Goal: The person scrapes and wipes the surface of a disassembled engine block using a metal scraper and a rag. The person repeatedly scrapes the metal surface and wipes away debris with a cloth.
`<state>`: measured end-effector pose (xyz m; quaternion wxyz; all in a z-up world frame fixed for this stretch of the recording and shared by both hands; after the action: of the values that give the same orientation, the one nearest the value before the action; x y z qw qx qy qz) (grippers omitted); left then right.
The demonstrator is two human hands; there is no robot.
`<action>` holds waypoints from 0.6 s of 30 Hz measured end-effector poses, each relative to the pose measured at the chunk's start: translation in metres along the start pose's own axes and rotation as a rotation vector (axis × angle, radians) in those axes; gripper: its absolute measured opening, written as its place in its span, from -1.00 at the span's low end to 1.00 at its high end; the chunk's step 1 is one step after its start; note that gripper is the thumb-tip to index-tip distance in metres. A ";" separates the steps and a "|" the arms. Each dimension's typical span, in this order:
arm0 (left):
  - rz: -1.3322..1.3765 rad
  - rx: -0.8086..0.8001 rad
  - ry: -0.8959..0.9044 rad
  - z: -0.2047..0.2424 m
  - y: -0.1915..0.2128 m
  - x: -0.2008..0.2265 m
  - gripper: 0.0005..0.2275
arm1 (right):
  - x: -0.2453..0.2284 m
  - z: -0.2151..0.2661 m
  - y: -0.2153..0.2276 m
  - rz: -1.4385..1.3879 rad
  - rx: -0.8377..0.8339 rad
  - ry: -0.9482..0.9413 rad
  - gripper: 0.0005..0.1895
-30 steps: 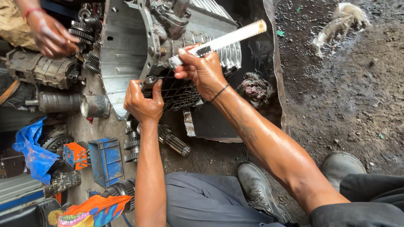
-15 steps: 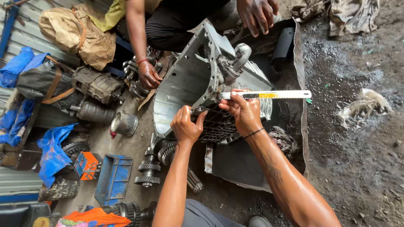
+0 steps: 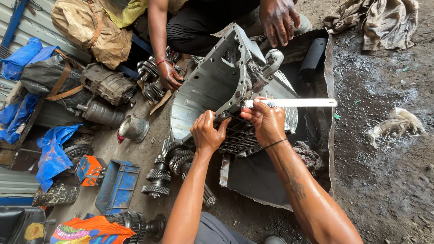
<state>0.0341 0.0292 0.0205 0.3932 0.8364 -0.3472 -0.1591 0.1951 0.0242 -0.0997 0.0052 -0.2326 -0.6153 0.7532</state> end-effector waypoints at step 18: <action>0.019 -0.005 0.006 -0.001 0.000 -0.001 -0.60 | 0.005 0.002 0.000 -0.015 0.039 -0.008 -0.79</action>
<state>0.0340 0.0302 0.0211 0.3979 0.8326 -0.3534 -0.1538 0.1893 0.0237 -0.1009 0.0130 -0.2247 -0.6021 0.7661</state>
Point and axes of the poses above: each hand's wrist, its own z-axis away from the middle knuckle, its own y-axis out of the back of the hand, x = y × z, the point moved 5 cm from there along -z, towards the middle knuckle, and after that the axes turned 5 degrees about z, right-handed, at the moved point
